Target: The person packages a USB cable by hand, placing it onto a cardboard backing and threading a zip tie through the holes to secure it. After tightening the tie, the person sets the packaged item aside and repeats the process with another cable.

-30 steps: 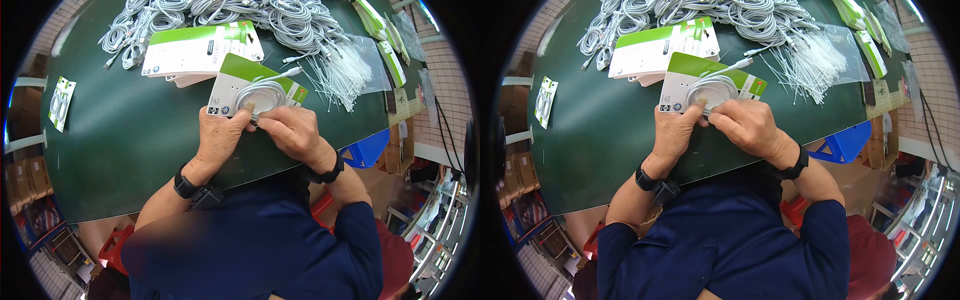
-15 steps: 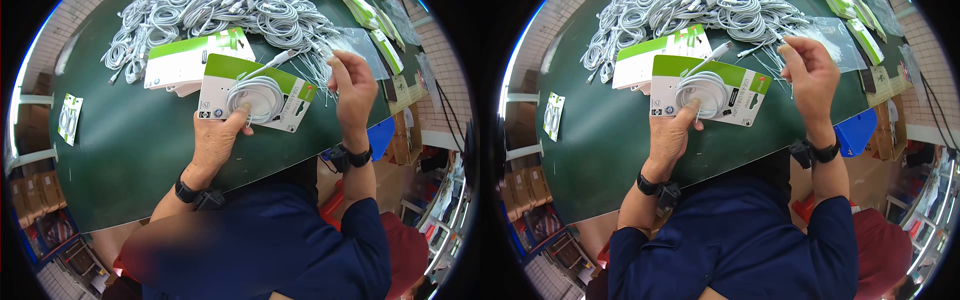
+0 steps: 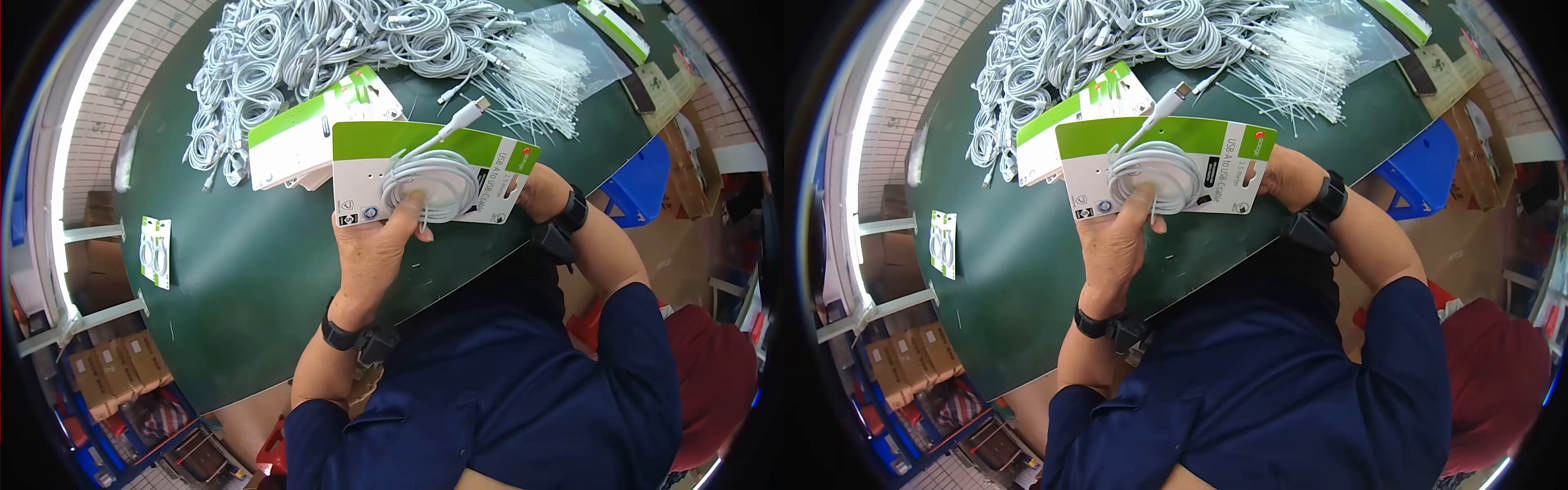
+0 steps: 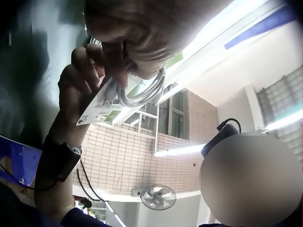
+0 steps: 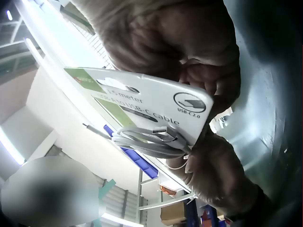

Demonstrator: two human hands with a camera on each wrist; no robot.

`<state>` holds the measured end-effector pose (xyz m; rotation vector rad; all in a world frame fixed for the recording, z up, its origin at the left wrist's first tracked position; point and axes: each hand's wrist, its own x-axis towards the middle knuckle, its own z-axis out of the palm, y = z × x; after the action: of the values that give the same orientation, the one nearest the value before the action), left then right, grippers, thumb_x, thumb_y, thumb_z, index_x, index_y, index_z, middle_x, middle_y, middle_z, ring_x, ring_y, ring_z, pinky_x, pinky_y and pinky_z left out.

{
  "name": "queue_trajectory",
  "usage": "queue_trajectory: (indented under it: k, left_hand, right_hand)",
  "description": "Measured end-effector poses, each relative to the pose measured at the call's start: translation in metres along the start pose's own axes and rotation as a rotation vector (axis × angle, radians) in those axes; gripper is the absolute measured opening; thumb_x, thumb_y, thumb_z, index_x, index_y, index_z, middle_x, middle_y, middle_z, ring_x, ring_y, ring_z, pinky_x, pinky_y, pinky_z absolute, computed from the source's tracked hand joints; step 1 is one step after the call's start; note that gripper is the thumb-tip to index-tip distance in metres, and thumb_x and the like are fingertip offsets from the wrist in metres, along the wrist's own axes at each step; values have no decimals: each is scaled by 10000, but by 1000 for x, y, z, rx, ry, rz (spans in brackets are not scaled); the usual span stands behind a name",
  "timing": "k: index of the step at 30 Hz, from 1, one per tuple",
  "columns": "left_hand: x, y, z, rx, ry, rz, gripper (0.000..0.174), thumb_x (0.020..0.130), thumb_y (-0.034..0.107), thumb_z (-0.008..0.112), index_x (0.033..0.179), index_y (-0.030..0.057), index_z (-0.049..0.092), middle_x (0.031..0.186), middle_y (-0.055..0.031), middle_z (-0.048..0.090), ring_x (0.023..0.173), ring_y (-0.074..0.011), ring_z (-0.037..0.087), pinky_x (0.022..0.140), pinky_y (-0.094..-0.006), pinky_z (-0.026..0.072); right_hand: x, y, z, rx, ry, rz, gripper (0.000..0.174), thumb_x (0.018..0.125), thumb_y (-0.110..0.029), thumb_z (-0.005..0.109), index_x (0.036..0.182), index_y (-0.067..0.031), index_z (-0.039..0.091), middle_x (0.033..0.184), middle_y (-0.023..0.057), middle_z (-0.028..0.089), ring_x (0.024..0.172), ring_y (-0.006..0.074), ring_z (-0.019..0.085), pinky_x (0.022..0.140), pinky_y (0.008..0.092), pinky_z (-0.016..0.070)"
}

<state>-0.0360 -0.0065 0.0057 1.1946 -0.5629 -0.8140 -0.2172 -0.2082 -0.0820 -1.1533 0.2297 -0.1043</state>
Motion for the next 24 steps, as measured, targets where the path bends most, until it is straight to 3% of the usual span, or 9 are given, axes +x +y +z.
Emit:
queue_trajectory:
  k: [4,8,12,16,19,23,24]
  left_hand:
    - [0,-2,0,-1,4,-8,324,935,-57,707,1248,-92,627,1032,-146,741,690,-154,697,573,-296,600]
    - [2,-4,-1,0,9,6,316,935,-57,707,1239,-91,629,1028,-144,741,689,-154,697,577,-296,602]
    - [3,-6,-1,0,-6,9,307,935,-56,713,1230,-88,636,1022,-141,744,691,-149,696,579,-296,604]
    - [2,-7,-2,-1,-10,1,296,937,-48,721,1222,-86,645,1013,-136,745,690,-144,693,584,-295,606]
    - [2,-7,-2,2,-7,-9,293,940,-42,724,1220,-88,652,1012,-134,746,689,-141,693,587,-293,607]
    - [2,-9,-3,10,-15,-28,286,940,-37,726,1214,-88,660,1019,-132,748,692,-141,696,586,-293,608]
    - [2,-11,-5,16,-19,-39,333,935,-52,710,1256,-69,627,1058,-137,733,750,-157,700,574,-296,600]
  right_hand:
    - [-1,20,-12,-515,52,-135,388,1033,-183,698,1413,-108,667,1379,105,706,1260,240,677,1062,384,546]
    - [10,38,-18,-93,106,-5,382,1062,-230,654,1430,-126,660,1363,98,717,1250,257,681,1073,394,540]
    - [19,35,-10,-138,92,-29,379,1074,-156,624,1447,-99,649,1367,89,724,1239,210,689,1063,358,547]
    - [5,-10,16,-264,54,-21,424,1072,-92,604,1496,-74,603,1375,77,726,1237,167,686,1065,340,551]
    - [11,16,-1,252,50,101,472,1067,-105,622,1534,-77,561,1395,87,714,1258,184,679,1078,359,550]
    - [20,32,-8,55,42,18,480,1066,-141,641,1530,-58,553,1427,118,687,1266,215,681,1078,382,562]
    - [18,30,-7,41,50,10,466,1074,-151,630,1519,-38,555,1433,128,679,1253,220,688,1072,387,575]
